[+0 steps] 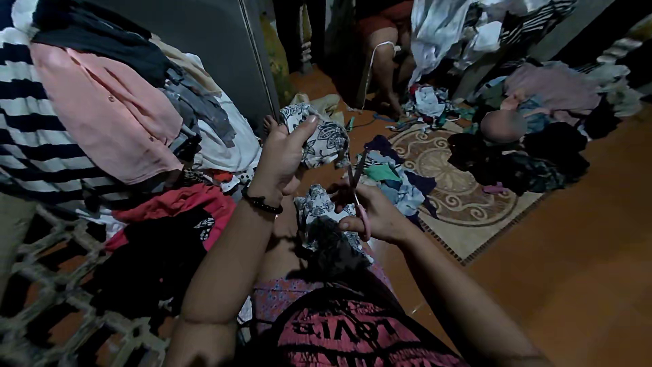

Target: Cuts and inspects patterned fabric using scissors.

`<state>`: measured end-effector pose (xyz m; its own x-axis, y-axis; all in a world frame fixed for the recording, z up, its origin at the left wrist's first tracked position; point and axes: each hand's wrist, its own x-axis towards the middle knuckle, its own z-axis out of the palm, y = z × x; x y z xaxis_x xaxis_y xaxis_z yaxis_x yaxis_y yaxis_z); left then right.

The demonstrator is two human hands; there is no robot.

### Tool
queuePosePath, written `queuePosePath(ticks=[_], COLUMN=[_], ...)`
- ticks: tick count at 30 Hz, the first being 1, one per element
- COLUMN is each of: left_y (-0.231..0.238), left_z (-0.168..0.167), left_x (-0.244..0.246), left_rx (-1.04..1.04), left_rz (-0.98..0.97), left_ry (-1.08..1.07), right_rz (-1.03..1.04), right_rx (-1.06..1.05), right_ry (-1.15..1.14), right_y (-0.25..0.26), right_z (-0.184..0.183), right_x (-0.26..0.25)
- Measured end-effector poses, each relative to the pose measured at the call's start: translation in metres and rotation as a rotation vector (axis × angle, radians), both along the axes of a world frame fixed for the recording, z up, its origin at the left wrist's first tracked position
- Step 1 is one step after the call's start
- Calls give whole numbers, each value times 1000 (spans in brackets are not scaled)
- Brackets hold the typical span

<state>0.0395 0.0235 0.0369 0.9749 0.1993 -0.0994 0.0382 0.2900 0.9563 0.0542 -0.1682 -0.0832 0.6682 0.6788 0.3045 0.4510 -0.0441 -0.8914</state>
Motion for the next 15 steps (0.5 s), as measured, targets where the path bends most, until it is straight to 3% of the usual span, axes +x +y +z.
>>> queuePosePath(ticks=[10,15], left_y=[-1,-7], left_z=[-2,-3], left_x=[1,-4], left_rx=[-11,-135], left_rz=[-27,89], left_ry=[22,42], right_rz=[12,5], right_rx=[-87,-13], right_ry=[-9,5], right_y=[5,13], right_z=[3,-2], right_x=[4,1])
